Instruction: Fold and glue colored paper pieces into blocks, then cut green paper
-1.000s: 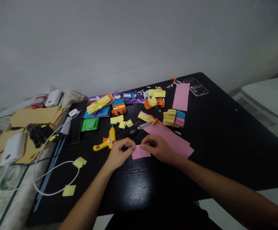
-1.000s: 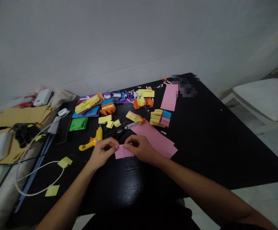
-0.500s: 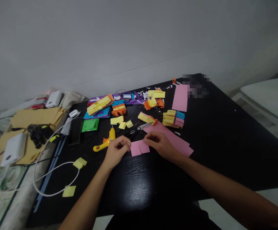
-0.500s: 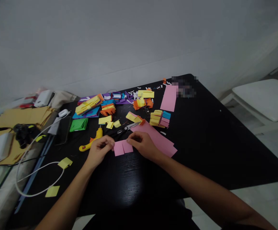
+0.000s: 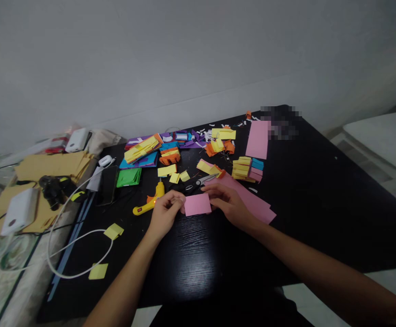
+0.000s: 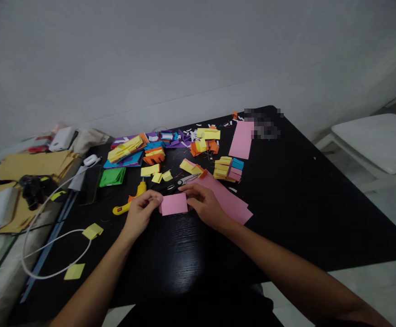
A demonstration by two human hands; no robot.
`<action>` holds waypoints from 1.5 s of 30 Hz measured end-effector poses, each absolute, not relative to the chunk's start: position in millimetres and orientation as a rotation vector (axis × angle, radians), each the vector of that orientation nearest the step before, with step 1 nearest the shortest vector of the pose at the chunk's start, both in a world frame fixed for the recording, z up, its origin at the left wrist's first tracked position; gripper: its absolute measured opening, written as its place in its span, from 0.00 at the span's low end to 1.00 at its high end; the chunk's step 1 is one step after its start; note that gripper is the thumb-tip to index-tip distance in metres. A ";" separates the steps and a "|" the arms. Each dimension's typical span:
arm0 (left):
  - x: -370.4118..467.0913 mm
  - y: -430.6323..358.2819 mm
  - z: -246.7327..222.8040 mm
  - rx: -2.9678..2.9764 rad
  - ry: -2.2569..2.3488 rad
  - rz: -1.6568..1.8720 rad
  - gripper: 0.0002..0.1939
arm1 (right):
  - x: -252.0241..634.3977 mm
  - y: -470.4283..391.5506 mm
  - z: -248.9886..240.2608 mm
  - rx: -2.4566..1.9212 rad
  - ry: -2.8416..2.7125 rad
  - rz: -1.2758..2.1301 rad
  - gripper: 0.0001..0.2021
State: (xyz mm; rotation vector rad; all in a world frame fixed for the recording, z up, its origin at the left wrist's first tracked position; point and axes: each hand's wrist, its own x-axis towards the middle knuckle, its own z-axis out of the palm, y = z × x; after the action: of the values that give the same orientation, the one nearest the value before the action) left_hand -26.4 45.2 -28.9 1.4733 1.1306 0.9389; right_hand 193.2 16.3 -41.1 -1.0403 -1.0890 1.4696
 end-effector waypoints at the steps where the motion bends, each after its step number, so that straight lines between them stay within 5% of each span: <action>1: -25.9 45.1 -28.5 1.472 1.134 0.938 0.12 | 192.9 16.2 -41.2 -1.034 -1.091 1.472 0.16; 11: -22.9 43.6 -31.7 1.458 1.166 0.979 0.13 | 194.3 14.6 -39.4 -0.991 -1.091 1.541 0.11; 27: -17.5 29.7 -38.8 1.735 1.068 0.959 0.11 | 190.8 12.9 -49.6 -1.138 -1.258 1.326 0.20; 36: -18.7 33.0 -38.5 1.588 1.041 0.957 0.11 | 192.1 16.3 -52.8 -1.110 -1.154 1.324 0.12; 45: -19.3 31.4 -37.3 1.592 1.028 0.855 0.14 | 189.4 13.1 -51.1 -1.072 -1.219 1.438 0.23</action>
State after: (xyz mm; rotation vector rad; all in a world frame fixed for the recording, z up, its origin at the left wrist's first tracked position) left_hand -19.3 31.4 -37.3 1.5919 1.0281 0.8554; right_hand 189.4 13.1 -51.1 -1.0723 -1.2189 1.4377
